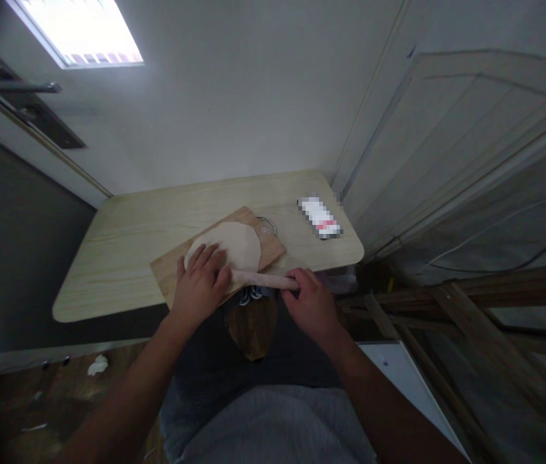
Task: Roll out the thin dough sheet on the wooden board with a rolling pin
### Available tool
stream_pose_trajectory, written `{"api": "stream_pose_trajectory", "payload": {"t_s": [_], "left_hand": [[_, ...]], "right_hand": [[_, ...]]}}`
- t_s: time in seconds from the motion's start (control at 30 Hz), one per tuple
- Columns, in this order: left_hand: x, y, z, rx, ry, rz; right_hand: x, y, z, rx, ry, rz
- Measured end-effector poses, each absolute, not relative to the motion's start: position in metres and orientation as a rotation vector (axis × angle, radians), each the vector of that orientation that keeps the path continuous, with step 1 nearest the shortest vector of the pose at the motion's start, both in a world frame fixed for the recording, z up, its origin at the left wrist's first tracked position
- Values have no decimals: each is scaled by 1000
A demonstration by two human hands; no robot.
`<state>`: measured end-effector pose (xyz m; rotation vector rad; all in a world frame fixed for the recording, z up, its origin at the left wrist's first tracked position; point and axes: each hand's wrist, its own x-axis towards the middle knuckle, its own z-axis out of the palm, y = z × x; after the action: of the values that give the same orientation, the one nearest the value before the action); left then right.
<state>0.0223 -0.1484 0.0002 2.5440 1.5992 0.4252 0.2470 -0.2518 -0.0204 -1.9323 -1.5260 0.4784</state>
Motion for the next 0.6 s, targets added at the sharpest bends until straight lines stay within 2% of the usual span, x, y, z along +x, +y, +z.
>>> {"api": "stream_pose_trajectory", "payload": {"t_s": [0.27,0.6], "left_hand": [[42,-121,-6,2550,1652,470],[49,-105,-10,2615,1648,326]], "right_hand": [[242,-248,-42,-1915,-1506,293],[232,-245,-53,-1953,-1364,307]]}}
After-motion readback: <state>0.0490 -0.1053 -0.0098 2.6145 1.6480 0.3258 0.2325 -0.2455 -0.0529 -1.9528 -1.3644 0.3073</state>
